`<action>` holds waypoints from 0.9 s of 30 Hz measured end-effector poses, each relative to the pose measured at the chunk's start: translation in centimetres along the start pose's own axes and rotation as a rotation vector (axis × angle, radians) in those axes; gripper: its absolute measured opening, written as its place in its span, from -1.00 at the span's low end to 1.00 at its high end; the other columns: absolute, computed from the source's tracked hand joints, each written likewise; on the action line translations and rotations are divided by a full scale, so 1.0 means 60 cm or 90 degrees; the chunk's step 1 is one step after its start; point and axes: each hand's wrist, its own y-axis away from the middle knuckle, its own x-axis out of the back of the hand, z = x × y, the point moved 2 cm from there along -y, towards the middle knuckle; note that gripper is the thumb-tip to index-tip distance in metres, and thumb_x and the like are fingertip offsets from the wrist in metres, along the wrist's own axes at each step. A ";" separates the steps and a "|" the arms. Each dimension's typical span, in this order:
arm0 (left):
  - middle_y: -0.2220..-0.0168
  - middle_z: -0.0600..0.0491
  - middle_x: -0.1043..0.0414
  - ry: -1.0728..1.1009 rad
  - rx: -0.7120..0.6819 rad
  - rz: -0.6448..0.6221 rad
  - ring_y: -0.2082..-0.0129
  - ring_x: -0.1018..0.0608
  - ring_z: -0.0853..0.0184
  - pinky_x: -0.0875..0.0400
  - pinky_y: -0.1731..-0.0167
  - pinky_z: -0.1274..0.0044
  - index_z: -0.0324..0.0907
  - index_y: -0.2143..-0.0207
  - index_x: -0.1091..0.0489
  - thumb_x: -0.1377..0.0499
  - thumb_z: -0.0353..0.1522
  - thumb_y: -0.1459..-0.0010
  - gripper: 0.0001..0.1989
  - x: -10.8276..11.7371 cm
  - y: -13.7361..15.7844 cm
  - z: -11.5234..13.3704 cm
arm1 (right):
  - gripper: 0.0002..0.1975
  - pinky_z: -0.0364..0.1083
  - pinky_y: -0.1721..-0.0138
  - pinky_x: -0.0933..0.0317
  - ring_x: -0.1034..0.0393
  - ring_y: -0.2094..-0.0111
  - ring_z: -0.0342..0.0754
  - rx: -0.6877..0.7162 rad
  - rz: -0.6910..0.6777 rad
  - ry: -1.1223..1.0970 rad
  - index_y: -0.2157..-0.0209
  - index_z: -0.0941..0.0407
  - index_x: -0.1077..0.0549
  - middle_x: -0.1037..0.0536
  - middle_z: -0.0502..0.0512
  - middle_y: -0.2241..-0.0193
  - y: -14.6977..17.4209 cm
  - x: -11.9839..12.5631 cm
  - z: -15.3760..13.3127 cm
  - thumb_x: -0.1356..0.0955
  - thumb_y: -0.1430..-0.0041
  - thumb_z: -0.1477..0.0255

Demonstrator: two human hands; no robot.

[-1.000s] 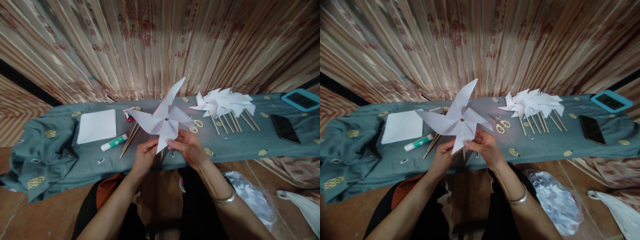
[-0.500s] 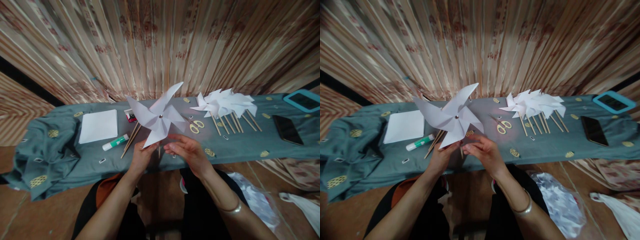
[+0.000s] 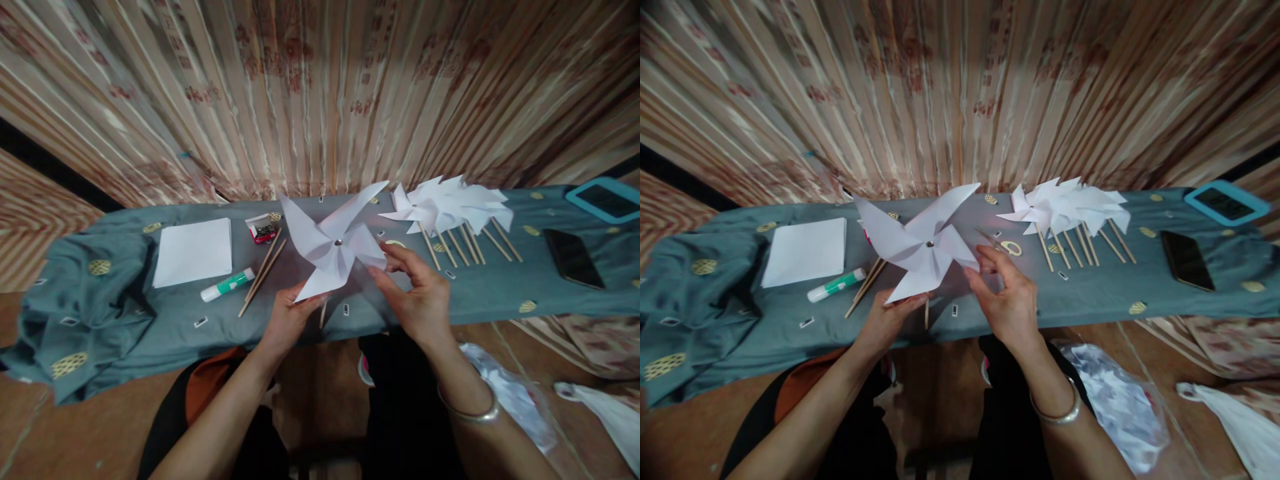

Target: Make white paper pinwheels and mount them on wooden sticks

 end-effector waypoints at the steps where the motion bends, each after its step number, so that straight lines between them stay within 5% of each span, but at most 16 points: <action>1: 0.40 0.05 -0.63 -0.005 -0.003 -0.002 0.34 -0.59 0.25 -0.45 0.22 0.48 -0.18 0.48 -0.61 -0.38 -0.32 0.20 -0.84 -0.001 -0.001 0.001 | -0.64 -0.04 0.15 -0.34 -0.48 0.33 -0.09 -0.017 -0.001 -0.021 0.04 0.07 -0.48 -0.61 0.03 0.31 0.001 -0.003 0.002 -0.44 -0.08 0.38; 5: 0.39 0.04 -0.63 -0.021 -0.013 0.010 0.31 -0.60 0.23 -0.45 0.20 0.47 -0.19 0.48 -0.61 -0.37 -0.33 0.19 -0.85 -0.002 -0.003 0.002 | -0.65 -0.09 0.25 -0.33 -0.43 0.44 -0.15 -0.096 -0.037 -0.135 0.09 0.07 -0.48 -0.58 -0.07 0.46 0.006 -0.015 0.001 -0.45 -0.04 0.40; 14: 0.35 0.02 -0.65 0.014 -0.047 0.020 0.29 -0.62 0.24 -0.46 0.11 0.42 -0.16 0.40 -0.62 -0.36 -0.34 0.16 -0.82 0.001 -0.010 -0.013 | -0.71 -0.09 0.31 -0.37 -0.53 0.37 -0.06 -0.288 -0.185 -0.441 0.29 0.06 -0.51 -0.66 0.01 0.42 0.019 -0.049 -0.018 -0.51 0.10 0.32; 27: 0.38 0.04 -0.60 -0.001 -0.086 -0.024 0.38 -0.55 0.33 -0.42 0.30 0.55 -0.16 0.39 -0.63 -0.31 -0.36 0.08 -0.85 -0.009 -0.007 -0.001 | -0.61 -0.06 0.18 -0.37 -0.51 0.33 -0.08 -0.386 -0.241 -0.560 0.24 0.09 -0.50 -0.64 -0.02 0.36 0.028 -0.074 -0.048 -0.54 0.19 0.41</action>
